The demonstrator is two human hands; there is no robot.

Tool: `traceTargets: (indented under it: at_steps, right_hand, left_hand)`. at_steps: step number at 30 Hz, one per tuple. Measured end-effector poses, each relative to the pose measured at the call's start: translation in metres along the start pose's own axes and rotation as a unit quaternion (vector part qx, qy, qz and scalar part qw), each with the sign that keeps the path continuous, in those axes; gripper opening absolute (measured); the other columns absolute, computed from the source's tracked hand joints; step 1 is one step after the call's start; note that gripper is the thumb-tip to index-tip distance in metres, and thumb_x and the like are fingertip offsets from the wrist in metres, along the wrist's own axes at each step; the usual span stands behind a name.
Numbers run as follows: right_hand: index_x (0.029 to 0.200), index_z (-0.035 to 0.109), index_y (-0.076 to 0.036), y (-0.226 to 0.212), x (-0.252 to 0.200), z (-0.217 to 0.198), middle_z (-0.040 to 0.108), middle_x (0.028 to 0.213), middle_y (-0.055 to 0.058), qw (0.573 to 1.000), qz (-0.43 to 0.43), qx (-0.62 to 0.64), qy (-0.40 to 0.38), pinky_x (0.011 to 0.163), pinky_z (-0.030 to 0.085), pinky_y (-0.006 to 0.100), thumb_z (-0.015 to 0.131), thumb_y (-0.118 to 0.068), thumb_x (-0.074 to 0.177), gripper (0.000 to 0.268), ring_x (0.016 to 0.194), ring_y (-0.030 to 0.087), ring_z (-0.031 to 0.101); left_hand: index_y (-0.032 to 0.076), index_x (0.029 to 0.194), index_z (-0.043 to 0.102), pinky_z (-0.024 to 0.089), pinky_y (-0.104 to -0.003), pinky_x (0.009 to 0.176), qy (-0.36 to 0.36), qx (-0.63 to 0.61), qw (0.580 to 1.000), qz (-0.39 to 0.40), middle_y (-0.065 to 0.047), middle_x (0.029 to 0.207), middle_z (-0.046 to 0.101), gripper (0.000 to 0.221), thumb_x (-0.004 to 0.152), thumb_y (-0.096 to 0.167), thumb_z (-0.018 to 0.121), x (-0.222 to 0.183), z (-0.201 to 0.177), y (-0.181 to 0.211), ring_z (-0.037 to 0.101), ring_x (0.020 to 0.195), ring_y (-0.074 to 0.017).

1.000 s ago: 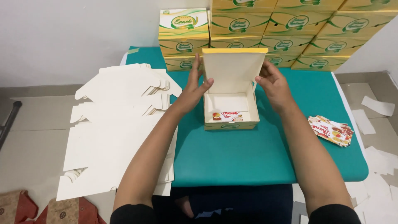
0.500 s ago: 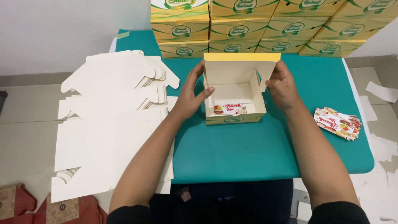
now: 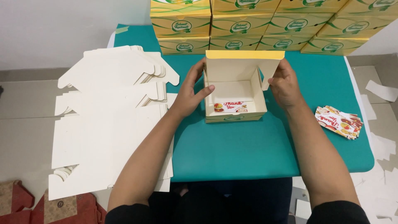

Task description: The person folds paper box templates into snack boxes, inserts small cards into the folded boxes, and closes the lids.

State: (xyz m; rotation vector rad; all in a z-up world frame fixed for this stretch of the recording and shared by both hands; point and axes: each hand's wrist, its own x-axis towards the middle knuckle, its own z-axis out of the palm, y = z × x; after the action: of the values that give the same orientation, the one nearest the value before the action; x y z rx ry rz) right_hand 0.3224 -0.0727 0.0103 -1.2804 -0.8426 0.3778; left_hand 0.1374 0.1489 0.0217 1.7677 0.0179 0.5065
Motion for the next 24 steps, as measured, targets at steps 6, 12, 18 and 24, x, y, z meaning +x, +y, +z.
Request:
traceTargets:
  at_steps: [6,12,18,24]
  right_hand:
    - [0.135,0.046,-0.008,-0.008,-0.001,0.006,0.055,0.110,0.005,1.000,-0.002,0.005,-0.001,0.094,0.050,0.036,0.046,-0.005,0.067,0.068,0.101,0.017,0.053]
    - [0.130,0.049,-0.009,0.004,-0.002,-0.003,0.056,0.104,0.004,1.000,0.007,0.004,-0.001,0.089,0.052,0.033,0.045,-0.002,0.065,0.066,0.096,0.016,0.055]
    - [0.127,0.049,-0.009,-0.008,-0.003,0.006,0.055,0.102,0.002,1.000,0.002,-0.004,0.001,0.087,0.053,0.033,0.045,-0.001,0.067,0.061,0.094,0.014,0.053]
    - [0.128,0.049,-0.008,-0.003,-0.003,0.003,0.055,0.101,0.003,1.000,0.003,0.000,0.000,0.086,0.052,0.032,0.045,0.000,0.065,0.063,0.092,0.014,0.054]
  left_hand:
    - [0.017,0.148,0.029,0.019,-0.052,0.118,-0.001,-0.010,1.000,0.004,-0.008,0.147,0.036,0.074,0.090,0.044,0.064,0.000,-0.001,-0.001,0.029,0.140,-0.0310]
    - [0.017,0.148,0.030,0.020,-0.053,0.117,-0.005,-0.012,1.000,0.008,-0.007,0.145,0.038,0.073,0.089,0.041,0.065,0.000,-0.003,-0.002,0.031,0.139,-0.0314]
    - [0.019,0.148,0.032,0.022,-0.051,0.117,-0.005,-0.016,1.000,0.013,-0.003,0.145,0.040,0.069,0.089,0.035,0.065,0.000,-0.005,-0.005,0.033,0.139,-0.0278]
    - [0.021,0.147,0.033,0.023,-0.052,0.117,-0.008,-0.018,1.000,0.006,-0.003,0.145,0.040,0.069,0.088,0.040,0.063,0.001,-0.006,-0.005,0.034,0.138,-0.0278]
